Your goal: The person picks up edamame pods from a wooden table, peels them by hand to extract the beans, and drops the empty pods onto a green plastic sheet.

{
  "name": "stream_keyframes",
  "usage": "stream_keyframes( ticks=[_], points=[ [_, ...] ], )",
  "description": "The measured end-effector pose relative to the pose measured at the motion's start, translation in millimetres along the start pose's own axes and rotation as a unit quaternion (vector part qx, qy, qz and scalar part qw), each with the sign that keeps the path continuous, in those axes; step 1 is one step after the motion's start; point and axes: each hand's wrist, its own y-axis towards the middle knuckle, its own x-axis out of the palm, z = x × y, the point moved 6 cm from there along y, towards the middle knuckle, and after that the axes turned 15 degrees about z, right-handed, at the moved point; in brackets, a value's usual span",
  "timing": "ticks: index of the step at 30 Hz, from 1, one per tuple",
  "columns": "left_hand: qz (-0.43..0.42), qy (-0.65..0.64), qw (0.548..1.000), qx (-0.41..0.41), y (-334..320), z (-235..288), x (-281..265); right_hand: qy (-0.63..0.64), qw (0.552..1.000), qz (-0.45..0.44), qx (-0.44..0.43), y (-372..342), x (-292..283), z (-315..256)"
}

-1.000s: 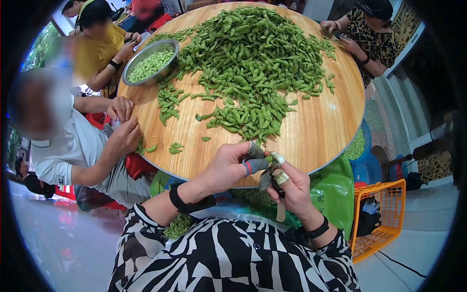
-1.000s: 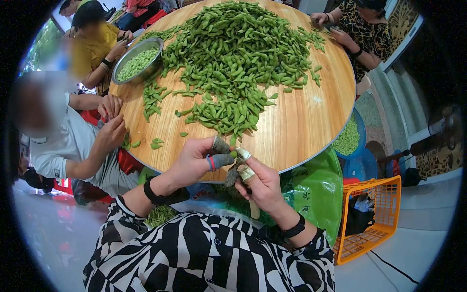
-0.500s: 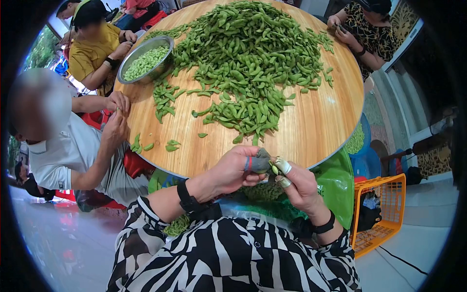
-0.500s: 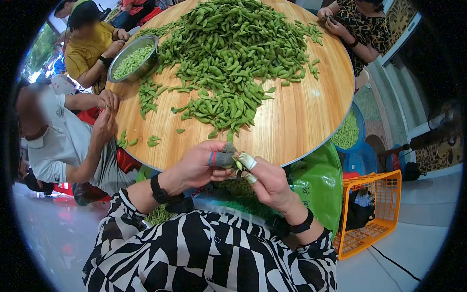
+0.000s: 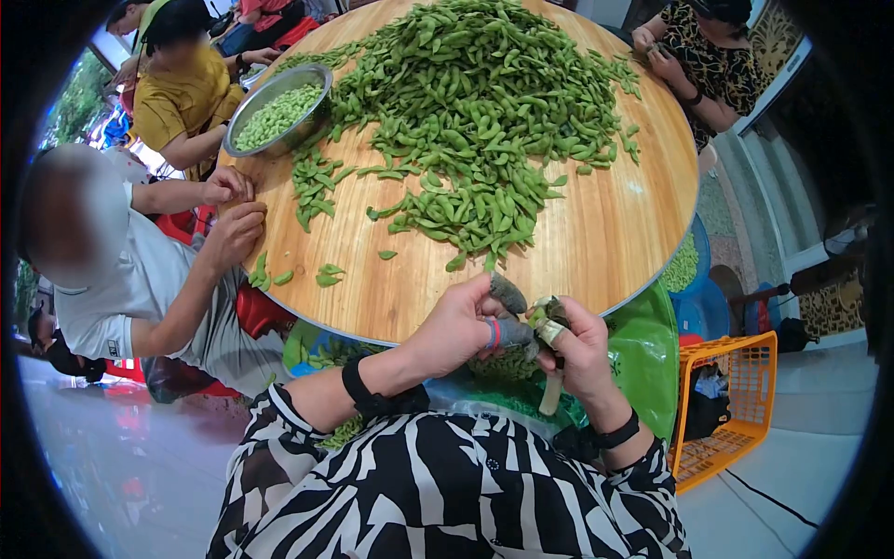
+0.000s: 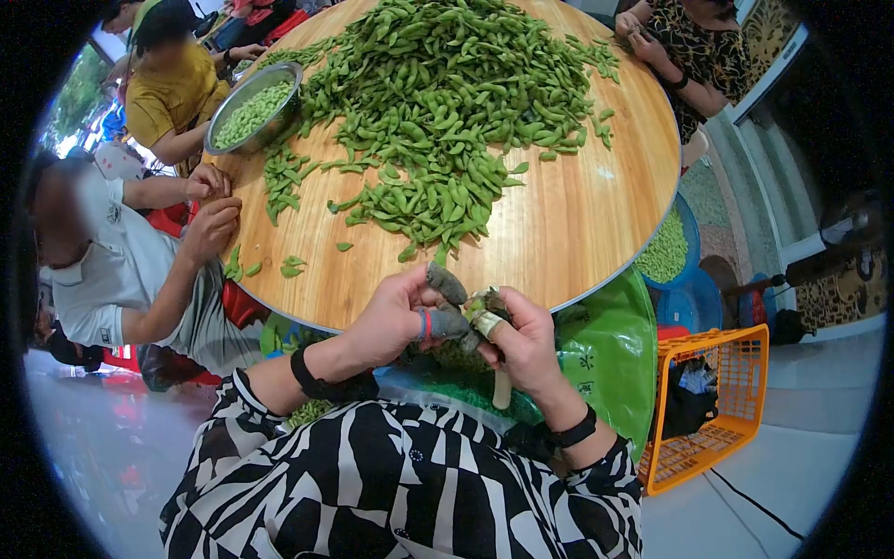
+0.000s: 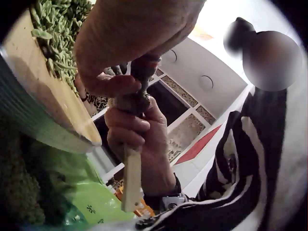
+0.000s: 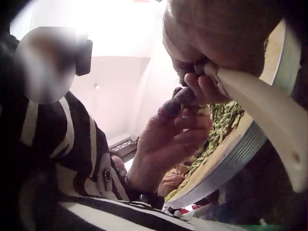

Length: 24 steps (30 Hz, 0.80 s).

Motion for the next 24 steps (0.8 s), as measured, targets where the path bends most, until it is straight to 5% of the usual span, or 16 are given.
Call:
stream_keyframes(
  ticks=[4, 9, 13, 15, 16, 18, 22, 24],
  points=[
    [-0.036, -0.017, 0.993, 0.112, -2.2, 11.2, 2.7, 0.16, 0.977, 0.011, 0.139, 4.8, 3.8, 10.2],
    [-0.078, 0.193, 0.912, 0.353, -8.5, 20.6, -0.6, 0.218, 0.952, -0.043, 0.209, 7.4, 3.5, 27.3],
    [-0.039, 0.211, 0.9, 0.381, -6.1, 23.4, 1.4, 0.174, 0.966, -0.029, 0.187, 5.0, 8.9, 25.0],
    [0.019, -0.01, 0.979, 0.202, 6.7, 13.3, -7.7, 0.013, 0.998, 0.011, 0.068, 3.5, 3.4, 13.5],
    [0.019, -0.01, 0.979, 0.202, 5.0, 17.1, -9.2, 0.013, 0.998, 0.012, 0.068, 1.8, 3.7, 10.7],
    [0.01, -0.014, 0.998, 0.058, 3.1, 12.0, -12.5, -0.036, 0.998, 0.039, -0.036, 0.7, 0.2, -2.6],
    [0.005, 0.039, 0.998, 0.047, 2.5, 6.3, -8.2, -0.106, 0.992, -0.014, -0.064, -5.0, 4.9, -2.1],
    [0.013, -0.034, 0.999, 0.006, 3.0, 0.3, -6.6, -0.099, 0.992, -0.027, -0.068, -7.2, 9.3, -0.5]
  ],
)
